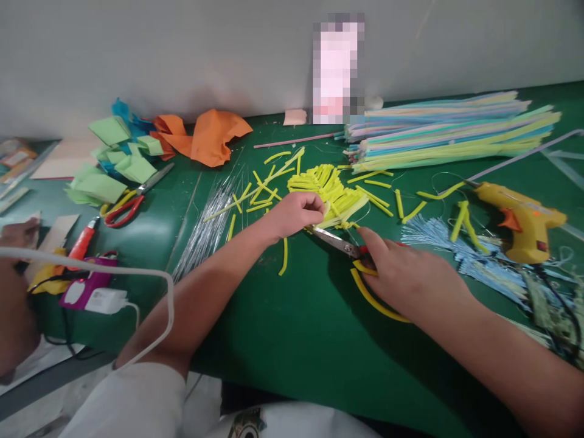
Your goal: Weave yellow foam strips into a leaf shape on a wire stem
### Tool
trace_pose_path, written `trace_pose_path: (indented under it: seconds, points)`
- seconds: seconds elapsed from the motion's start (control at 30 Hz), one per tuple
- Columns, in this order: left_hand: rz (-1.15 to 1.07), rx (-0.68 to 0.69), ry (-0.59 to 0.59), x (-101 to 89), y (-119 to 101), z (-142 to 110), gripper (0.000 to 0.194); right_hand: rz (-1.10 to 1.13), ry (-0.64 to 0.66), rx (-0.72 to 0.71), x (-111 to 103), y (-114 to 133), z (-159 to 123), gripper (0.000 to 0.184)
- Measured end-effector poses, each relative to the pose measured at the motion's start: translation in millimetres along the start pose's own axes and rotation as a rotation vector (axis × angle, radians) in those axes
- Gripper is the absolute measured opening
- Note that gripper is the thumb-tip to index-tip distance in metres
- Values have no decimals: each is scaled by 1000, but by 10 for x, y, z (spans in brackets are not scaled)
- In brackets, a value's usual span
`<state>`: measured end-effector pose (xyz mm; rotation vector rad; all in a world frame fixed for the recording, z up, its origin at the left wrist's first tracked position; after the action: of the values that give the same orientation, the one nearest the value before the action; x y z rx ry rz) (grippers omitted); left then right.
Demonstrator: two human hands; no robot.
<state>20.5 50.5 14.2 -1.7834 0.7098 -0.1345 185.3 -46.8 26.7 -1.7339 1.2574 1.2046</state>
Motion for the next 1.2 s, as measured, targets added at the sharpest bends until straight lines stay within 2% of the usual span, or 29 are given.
trace_pose_path:
  seconds: [0.17, 0.37, 0.67, 0.93, 1.2]
  points:
    - [-7, -3, -3, 4, -17, -6, 6, -53, -19, -19, -4, -38, -10, 54]
    - [19, 2, 1, 10, -43, -20, 7, -64, -46, -103, 29, -38, -11, 35]
    - [36, 13, 0, 4, -64, -21, 8, -67, -103, -107, 67, -104, 16, 33]
    - [13, -17, -22, 9, -116, -27, 8, -80, -14, -92, 47, -97, 14, 33]
    - [-77, -24, -53, -39, -42, 51, 10, -37, 68, -71, 33, -98, -16, 32]
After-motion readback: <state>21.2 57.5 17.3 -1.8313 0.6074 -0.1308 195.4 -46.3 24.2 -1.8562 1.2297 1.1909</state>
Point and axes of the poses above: each hand's wrist, its own z-axis towards the middle knuckle, its own x-axis out of the palm, y = z × x, the point moved 5 cm from there along z, towards the middle knuckle, and after that the axes turned 8 degrees about -x, right-handed, at the moved point
